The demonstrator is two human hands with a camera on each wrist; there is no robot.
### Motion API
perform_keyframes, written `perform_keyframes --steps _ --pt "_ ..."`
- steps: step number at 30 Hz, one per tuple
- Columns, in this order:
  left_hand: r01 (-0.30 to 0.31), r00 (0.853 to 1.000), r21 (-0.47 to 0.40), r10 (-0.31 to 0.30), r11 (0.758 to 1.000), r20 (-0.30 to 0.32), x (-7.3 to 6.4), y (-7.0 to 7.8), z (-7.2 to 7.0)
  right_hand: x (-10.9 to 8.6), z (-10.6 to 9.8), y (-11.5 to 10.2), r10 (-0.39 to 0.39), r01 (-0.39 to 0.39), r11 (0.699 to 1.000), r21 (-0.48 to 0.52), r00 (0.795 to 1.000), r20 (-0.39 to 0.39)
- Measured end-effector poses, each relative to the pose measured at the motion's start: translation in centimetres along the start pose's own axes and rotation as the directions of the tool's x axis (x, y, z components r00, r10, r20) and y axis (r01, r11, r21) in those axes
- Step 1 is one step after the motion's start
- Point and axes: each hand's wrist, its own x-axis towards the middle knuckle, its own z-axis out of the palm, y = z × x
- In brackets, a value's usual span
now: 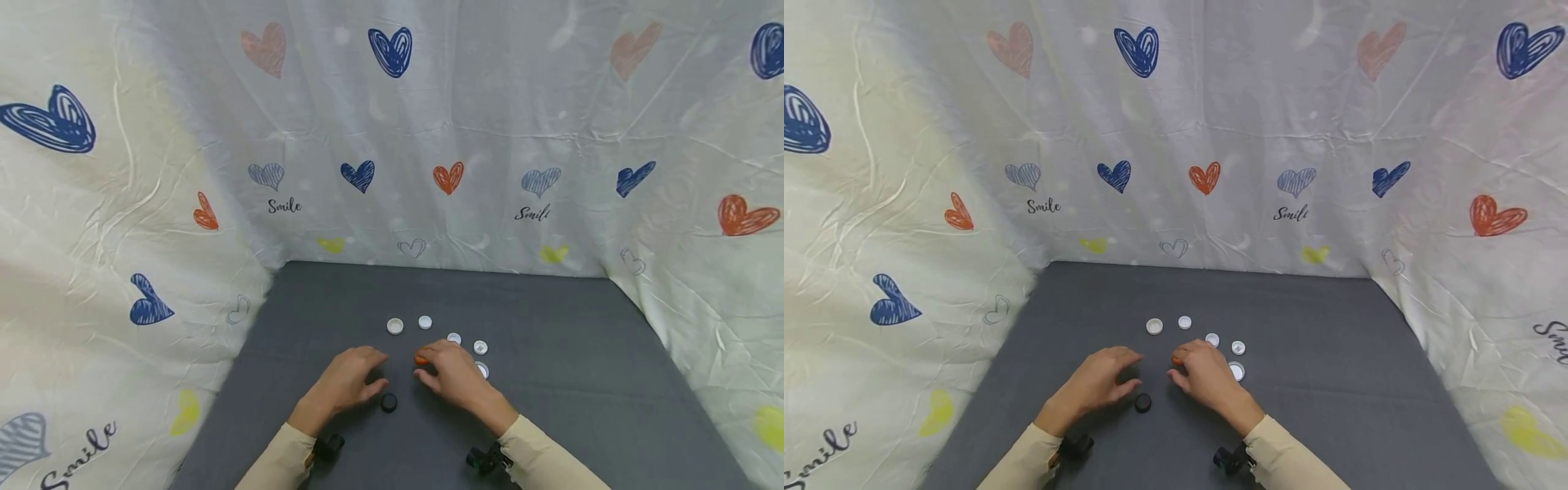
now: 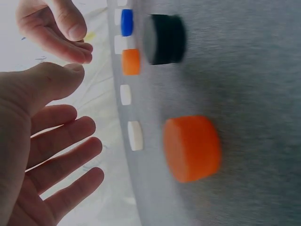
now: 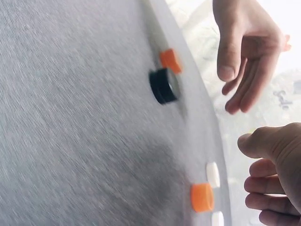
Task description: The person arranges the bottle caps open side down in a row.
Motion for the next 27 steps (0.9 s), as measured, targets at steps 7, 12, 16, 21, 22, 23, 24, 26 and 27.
perform_keyframes --steps 7,12,16,21,22,23,24,26,27 --pt "-0.027 0.998 0.016 0.028 1.0 -0.056 1.9 0.1 -0.7 0.3 -1.6 1.1 0.054 -0.053 0.997 -0.049 0.998 0.027" --pt "-0.019 0.998 0.012 0.02 1.0 -0.059 3.2 0.3 -0.9 0.3 -2.3 2.1 0.088 -0.087 0.994 -0.065 0.996 0.022" --pt "0.002 0.999 -0.003 -0.002 1.0 -0.046 4.0 0.4 -0.9 0.4 -2.5 2.7 0.101 -0.099 0.992 -0.076 0.995 0.026" --pt "0.007 0.999 -0.013 -0.007 1.0 -0.036 5.1 0.6 -0.7 0.5 -2.7 3.1 0.11 -0.108 0.992 -0.069 0.994 0.021" --pt "0.006 1.0 -0.021 -0.007 1.0 -0.03 5.3 0.6 -0.6 0.5 -2.7 3.1 0.11 -0.109 0.992 -0.068 0.994 0.02" --pt "0.006 1.0 -0.029 -0.007 1.0 -0.023 5.5 0.6 -0.6 0.4 -2.8 3.1 0.111 -0.109 0.992 -0.068 0.994 0.022" --pt "0.007 1.0 -0.038 -0.008 0.999 -0.015 5.7 0.7 -0.5 0.4 -2.8 3.1 0.112 -0.11 0.992 -0.067 0.993 0.025" --pt "0.016 1.0 -0.05 -0.016 0.999 0.001 6.2 0.7 -0.3 0.4 -2.7 3.2 0.116 -0.114 0.991 -0.064 0.993 0.033" --pt "0.022 1.0 -0.055 -0.021 0.998 0.007 6.4 0.8 -0.2 0.4 -2.7 3.2 0.119 -0.117 0.991 -0.06 0.992 0.037"
